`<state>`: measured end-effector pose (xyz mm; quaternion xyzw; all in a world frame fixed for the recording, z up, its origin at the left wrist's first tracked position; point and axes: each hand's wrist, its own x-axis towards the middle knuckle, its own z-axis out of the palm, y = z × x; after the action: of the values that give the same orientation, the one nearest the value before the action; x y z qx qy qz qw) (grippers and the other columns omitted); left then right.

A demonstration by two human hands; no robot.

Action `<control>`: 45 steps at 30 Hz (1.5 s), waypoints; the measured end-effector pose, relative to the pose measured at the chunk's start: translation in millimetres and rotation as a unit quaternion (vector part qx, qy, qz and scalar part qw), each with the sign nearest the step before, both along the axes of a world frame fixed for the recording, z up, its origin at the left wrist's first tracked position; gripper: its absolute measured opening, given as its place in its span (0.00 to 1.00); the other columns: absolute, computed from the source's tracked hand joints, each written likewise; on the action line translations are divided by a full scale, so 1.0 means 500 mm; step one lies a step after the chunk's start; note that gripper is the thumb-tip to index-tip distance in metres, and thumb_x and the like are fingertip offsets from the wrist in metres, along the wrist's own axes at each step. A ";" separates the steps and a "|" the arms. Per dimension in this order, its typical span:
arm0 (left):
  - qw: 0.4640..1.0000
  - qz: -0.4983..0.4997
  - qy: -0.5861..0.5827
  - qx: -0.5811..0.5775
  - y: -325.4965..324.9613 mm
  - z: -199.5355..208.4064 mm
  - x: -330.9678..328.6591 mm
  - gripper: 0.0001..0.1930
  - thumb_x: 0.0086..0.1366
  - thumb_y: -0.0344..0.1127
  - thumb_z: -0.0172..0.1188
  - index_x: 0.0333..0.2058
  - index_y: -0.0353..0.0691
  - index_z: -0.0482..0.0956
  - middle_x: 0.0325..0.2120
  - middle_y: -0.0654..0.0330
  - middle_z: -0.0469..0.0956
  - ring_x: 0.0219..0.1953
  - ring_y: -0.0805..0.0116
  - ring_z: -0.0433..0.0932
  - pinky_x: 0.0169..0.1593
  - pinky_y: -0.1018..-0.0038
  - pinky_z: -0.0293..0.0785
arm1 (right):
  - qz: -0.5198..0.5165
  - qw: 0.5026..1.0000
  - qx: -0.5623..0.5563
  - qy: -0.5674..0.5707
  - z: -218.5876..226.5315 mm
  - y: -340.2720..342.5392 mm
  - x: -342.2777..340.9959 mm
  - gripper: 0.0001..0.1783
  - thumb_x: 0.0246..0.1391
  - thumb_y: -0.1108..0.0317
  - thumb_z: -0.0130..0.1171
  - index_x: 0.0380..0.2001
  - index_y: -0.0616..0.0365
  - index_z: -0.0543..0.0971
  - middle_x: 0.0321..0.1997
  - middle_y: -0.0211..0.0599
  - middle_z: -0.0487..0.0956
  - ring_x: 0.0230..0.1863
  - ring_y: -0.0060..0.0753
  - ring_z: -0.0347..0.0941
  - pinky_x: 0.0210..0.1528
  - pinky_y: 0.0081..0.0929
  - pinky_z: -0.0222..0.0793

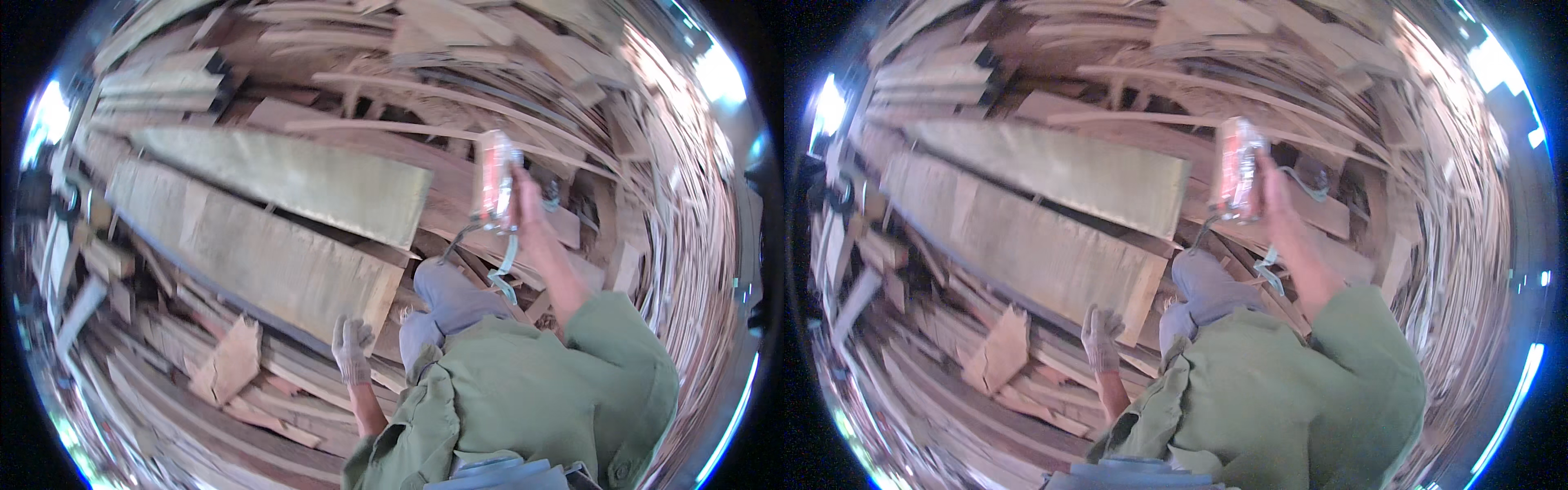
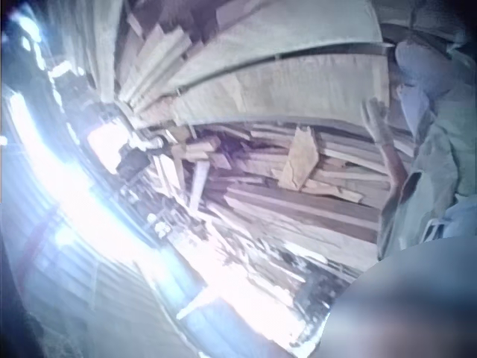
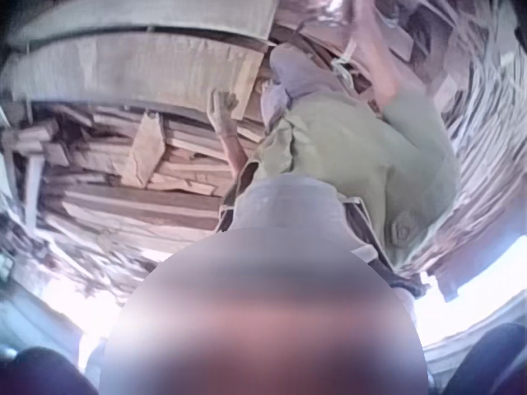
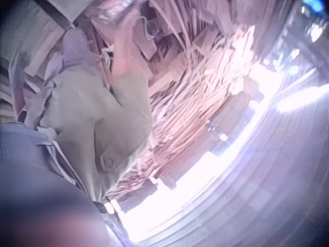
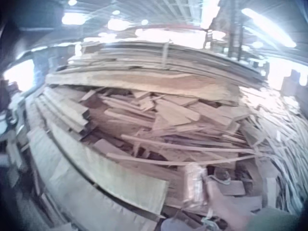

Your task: The person walks through a cluttered lumber yard, holding a small packaged item and a tape measure. They step over and between stacked planks, occasionally lifting or shifting pieces of wood and a strap to navigate the area.

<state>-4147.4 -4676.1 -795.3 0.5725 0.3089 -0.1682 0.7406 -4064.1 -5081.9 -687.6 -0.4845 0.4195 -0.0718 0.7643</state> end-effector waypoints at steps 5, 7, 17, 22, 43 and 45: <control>0.997 0.044 0.018 -0.058 -0.035 -0.049 0.076 0.25 0.68 0.38 0.60 0.60 0.34 0.68 0.39 0.58 0.80 0.34 0.71 0.81 0.35 0.75 0.79 | -0.004 0.997 -0.005 -0.081 -0.066 -0.149 0.143 0.28 0.64 0.49 0.52 0.57 0.62 0.72 0.54 0.39 0.76 0.52 0.36 0.74 0.58 0.35 0.68; 0.997 0.029 0.062 -0.046 -0.065 -0.069 0.088 0.25 0.68 0.36 0.60 0.60 0.33 0.68 0.41 0.58 0.80 0.35 0.73 0.80 0.37 0.76 0.78 | -0.002 0.993 -0.047 -0.108 -0.104 -0.234 0.201 0.31 0.63 0.49 0.54 0.59 0.62 0.71 0.58 0.39 0.74 0.56 0.36 0.72 0.60 0.36 0.66; 0.989 -0.038 0.139 0.018 -0.304 -0.160 0.268 0.29 0.66 0.38 0.63 0.62 0.33 0.67 0.49 0.57 0.78 0.44 0.72 0.77 0.46 0.77 0.75 | 0.009 0.985 -0.162 -0.058 -0.231 -0.668 0.781 0.35 0.59 0.47 0.59 0.61 0.62 0.70 0.61 0.40 0.73 0.59 0.37 0.70 0.62 0.35 0.63; 0.985 -0.056 0.163 0.009 -0.425 -0.214 0.344 0.29 0.67 0.39 0.62 0.62 0.34 0.67 0.48 0.58 0.78 0.42 0.73 0.76 0.43 0.76 0.74 | 0.019 0.998 -0.035 -0.057 -0.337 -0.825 1.012 0.30 0.61 0.48 0.57 0.57 0.59 0.72 0.53 0.41 0.77 0.52 0.40 0.75 0.52 0.39 0.73; 0.971 -0.061 0.227 0.032 -0.483 -0.301 0.353 0.27 0.69 0.42 0.58 0.61 0.33 0.67 0.39 0.64 0.76 0.33 0.76 0.73 0.37 0.77 0.72 | 0.081 0.814 -0.562 0.120 -0.461 -1.034 1.250 0.36 0.59 0.46 0.60 0.57 0.66 0.72 0.53 0.45 0.79 0.51 0.39 0.77 0.53 0.36 0.71; 0.970 -0.079 0.227 0.030 -0.483 -0.315 0.345 0.25 0.69 0.42 0.58 0.60 0.34 0.69 0.39 0.64 0.77 0.34 0.76 0.74 0.37 0.77 0.73 | 0.058 0.709 -0.698 0.076 -0.428 -0.930 1.174 0.35 0.59 0.46 0.60 0.55 0.67 0.73 0.53 0.46 0.79 0.52 0.39 0.76 0.53 0.35 0.71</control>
<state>-3975.1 -4917.8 -952.9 0.5635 0.4280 -0.3423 0.6181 -3477.4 -5547.1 -901.5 -0.9073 0.2770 -0.2629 0.1763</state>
